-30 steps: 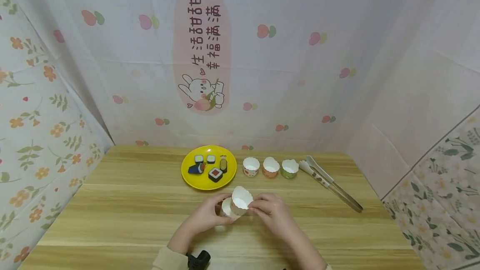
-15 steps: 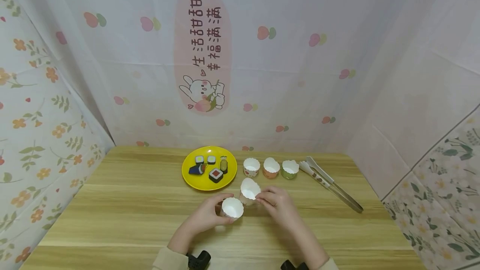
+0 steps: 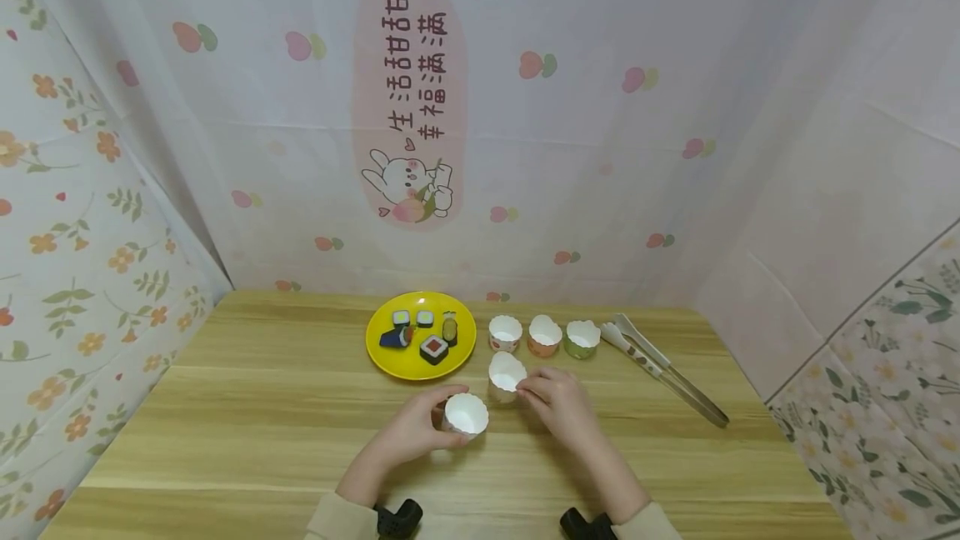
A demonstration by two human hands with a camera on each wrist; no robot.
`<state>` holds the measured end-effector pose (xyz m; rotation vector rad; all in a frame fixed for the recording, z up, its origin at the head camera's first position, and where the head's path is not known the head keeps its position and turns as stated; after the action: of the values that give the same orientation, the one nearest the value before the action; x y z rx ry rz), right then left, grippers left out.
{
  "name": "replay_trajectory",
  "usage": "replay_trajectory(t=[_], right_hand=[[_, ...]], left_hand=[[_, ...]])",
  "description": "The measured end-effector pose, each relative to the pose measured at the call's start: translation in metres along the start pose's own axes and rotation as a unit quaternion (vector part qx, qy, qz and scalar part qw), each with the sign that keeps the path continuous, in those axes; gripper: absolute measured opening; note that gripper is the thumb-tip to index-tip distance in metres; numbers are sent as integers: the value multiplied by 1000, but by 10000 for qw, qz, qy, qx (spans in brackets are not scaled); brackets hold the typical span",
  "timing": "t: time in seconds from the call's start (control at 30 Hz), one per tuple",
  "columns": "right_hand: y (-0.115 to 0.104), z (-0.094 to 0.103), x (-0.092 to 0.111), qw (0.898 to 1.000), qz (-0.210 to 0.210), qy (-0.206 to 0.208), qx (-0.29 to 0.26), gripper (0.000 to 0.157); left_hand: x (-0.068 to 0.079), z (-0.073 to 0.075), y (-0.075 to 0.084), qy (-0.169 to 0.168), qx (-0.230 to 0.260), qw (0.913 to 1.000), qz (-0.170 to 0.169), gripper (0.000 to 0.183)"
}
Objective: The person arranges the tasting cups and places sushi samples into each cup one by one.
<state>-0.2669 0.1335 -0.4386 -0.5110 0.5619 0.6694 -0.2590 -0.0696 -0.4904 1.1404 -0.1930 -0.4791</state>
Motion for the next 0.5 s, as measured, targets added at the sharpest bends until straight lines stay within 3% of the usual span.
replay_trajectory(t=[0.5], right_hand=[[15, -15, 4, 9980, -416, -223, 412, 13]], left_hand=[[0, 0, 0, -18, -72, 10000, -19, 70]])
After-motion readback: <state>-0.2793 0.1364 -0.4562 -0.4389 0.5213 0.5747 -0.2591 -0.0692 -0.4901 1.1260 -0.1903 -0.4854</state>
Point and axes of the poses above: each hand's wrist, its own x-axis away from the middle knuckle, its own z-axis out of the back of the hand, y = z × x, the point moved 7 cm from there along -x, towards the middle knuckle, and after that the axes turned 1 degree about x, right-handed, at the moved point
